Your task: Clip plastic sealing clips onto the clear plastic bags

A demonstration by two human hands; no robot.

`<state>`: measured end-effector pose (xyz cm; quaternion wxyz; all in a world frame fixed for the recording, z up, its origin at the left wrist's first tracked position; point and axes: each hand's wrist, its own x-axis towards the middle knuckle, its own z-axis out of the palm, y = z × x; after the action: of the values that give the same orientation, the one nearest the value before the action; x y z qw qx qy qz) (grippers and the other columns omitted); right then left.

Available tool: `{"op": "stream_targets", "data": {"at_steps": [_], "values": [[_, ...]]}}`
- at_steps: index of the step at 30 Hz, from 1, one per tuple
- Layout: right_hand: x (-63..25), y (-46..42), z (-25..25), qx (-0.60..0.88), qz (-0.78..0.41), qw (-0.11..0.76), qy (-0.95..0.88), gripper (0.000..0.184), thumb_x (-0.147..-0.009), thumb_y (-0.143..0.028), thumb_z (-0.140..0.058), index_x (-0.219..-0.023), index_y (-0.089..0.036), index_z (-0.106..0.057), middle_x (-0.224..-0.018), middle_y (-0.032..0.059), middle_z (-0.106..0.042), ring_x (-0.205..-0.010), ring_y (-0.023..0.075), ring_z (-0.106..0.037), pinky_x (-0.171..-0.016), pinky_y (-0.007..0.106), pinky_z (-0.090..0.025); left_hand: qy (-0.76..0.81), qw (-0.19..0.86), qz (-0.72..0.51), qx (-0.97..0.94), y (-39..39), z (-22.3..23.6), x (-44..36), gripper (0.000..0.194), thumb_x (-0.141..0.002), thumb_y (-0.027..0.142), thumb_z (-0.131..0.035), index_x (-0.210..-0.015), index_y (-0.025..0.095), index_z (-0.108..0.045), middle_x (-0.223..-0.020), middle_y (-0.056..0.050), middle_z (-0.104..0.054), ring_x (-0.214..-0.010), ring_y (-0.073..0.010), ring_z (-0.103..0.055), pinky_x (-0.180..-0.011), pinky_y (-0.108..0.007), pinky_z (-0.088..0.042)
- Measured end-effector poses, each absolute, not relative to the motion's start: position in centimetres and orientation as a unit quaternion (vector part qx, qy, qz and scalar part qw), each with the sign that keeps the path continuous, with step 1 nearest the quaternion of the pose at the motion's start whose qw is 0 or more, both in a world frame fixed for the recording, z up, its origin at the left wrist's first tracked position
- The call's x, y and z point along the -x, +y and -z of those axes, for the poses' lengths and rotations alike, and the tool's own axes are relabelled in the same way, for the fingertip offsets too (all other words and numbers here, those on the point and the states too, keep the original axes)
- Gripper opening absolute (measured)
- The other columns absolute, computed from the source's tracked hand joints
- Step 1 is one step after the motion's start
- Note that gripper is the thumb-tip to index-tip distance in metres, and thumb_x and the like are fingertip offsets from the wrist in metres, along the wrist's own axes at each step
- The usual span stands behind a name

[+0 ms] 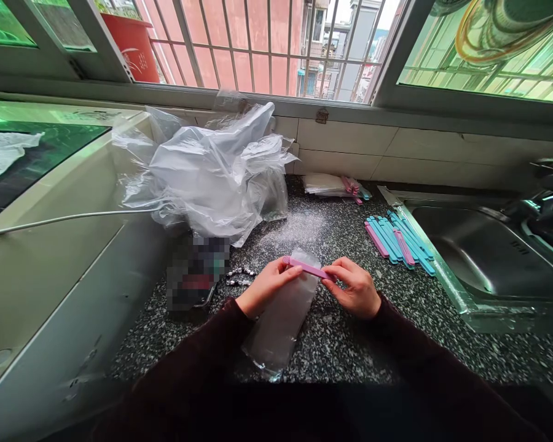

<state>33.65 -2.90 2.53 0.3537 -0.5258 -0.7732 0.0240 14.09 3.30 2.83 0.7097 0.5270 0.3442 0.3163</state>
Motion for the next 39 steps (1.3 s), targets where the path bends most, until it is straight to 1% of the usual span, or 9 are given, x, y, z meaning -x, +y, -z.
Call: {"op": "stream_targets", "data": {"at_steps": [4, 7, 9, 12, 15, 20, 27, 33, 39], "values": [[-33.6, -2.9, -2.4, 0.522, -0.022, 0.350, -0.777, 0.010, -0.080, -0.022, -0.055, -0.084, -0.019, -0.063, -0.075, 0.0050, -0.059, -0.068, 0.0148, -0.055, -0.063, 0.026, -0.045, 0.324, 0.786, -0.293, -0.437, 3.1, -3.2, -14.4, 0.060, -0.063, 0.070, -0.051, -0.066, 0.011, -0.064, -0.057, -0.005, -0.060, -0.053, -0.0142, -0.052, -0.053, -0.025, -0.038], [-33.5, -2.9, -2.3, 0.518, -0.023, 0.350, -0.780, 0.010, -0.080, -0.021, -0.055, -0.083, -0.019, -0.063, -0.074, 0.0047, -0.059, -0.068, 0.0147, -0.055, -0.062, 0.026, -0.045, 0.306, 0.814, -0.279, -0.408, 3.1, -3.2, -14.5, 0.070, -0.060, 0.077, -0.044, -0.066, 0.010, -0.065, -0.053, -0.007, -0.060, -0.053, -0.0165, -0.054, -0.052, -0.026, -0.038], [-33.5, -2.9, -2.2, 0.516, -0.027, 0.352, -0.781, 0.010, -0.080, -0.021, -0.054, -0.084, -0.019, -0.063, -0.073, 0.0046, -0.058, -0.068, 0.0147, -0.054, -0.062, 0.026, -0.045, 0.318, 0.792, -0.290, -0.433, 3.1, -3.1, -14.5, 0.069, -0.063, 0.076, -0.043, -0.067, 0.011, -0.066, -0.051, -0.006, -0.059, -0.051, -0.0155, -0.053, -0.050, -0.025, -0.036], [-33.5, -2.9, -2.0, 0.513, -0.034, 0.354, -0.781, 0.010, -0.080, -0.019, -0.054, -0.084, -0.019, -0.062, -0.073, 0.0044, -0.057, -0.067, 0.0145, -0.054, -0.061, 0.026, -0.046, 0.351, 0.730, -0.312, -0.496, 3.3, -2.9, -14.3, 0.060, -0.069, 0.068, -0.047, -0.065, 0.011, -0.067, -0.051, -0.003, -0.058, -0.048, -0.0126, -0.048, -0.049, -0.024, -0.033], [-33.4, -3.0, -1.8, 0.508, -0.043, 0.357, -0.783, 0.010, -0.080, -0.018, -0.053, -0.086, -0.019, -0.062, -0.074, 0.0041, -0.055, -0.066, 0.0140, -0.054, -0.060, 0.026, -0.047, 0.359, 0.702, -0.316, -0.528, 3.5, -2.7, -14.2, 0.056, -0.072, 0.063, -0.047, -0.062, 0.012, -0.067, -0.052, -0.003, -0.059, -0.048, -0.0120, -0.046, -0.050, -0.024, -0.034], [-33.4, -3.0, -1.6, 0.504, -0.047, 0.358, -0.784, 0.009, -0.081, -0.017, -0.053, -0.086, -0.019, -0.061, -0.075, 0.0045, -0.054, -0.067, 0.0141, -0.054, -0.058, 0.025, -0.047, 0.365, 0.710, -0.312, -0.516, 3.4, -2.6, -14.4, 0.055, -0.073, 0.062, -0.046, -0.058, 0.013, -0.066, -0.050, -0.003, -0.058, -0.046, -0.0121, -0.045, -0.048, -0.025, -0.032], [-33.2, -3.1, -1.6, 0.503, -0.017, 0.354, -0.789, 0.010, -0.082, -0.016, -0.051, -0.086, -0.018, -0.060, -0.074, 0.0040, -0.052, -0.064, 0.0134, -0.052, -0.056, 0.024, -0.046, 0.383, 0.732, -0.337, -0.451, 3.1, -2.6, -14.7, 0.049, -0.068, 0.062, -0.053, -0.053, 0.015, -0.058, -0.046, 0.001, -0.054, -0.043, -0.0107, -0.042, -0.045, -0.024, -0.031], [-33.1, -3.2, -1.5, 0.507, 0.002, 0.344, -0.790, 0.011, -0.082, -0.016, -0.050, -0.084, -0.017, -0.061, -0.069, 0.0029, -0.048, -0.060, 0.0125, -0.049, -0.054, 0.024, -0.045, 0.389, 0.738, -0.346, -0.428, 3.1, -1.9, -14.7, 0.052, -0.062, 0.066, -0.056, -0.054, 0.015, -0.056, -0.049, 0.002, -0.055, -0.044, -0.0101, -0.043, -0.046, -0.024, -0.032], [-33.1, -3.2, -1.6, 0.502, 0.010, 0.349, -0.791, 0.010, -0.082, -0.016, -0.050, -0.084, -0.016, -0.061, -0.068, 0.0020, -0.046, -0.059, 0.0119, -0.048, -0.052, 0.023, -0.044, 0.386, 0.734, -0.367, -0.422, 3.3, -1.2, -14.8, 0.049, -0.067, 0.060, -0.055, -0.056, 0.013, -0.059, -0.050, 0.000, -0.058, -0.046, -0.0106, -0.045, -0.048, -0.024, -0.033]]}}
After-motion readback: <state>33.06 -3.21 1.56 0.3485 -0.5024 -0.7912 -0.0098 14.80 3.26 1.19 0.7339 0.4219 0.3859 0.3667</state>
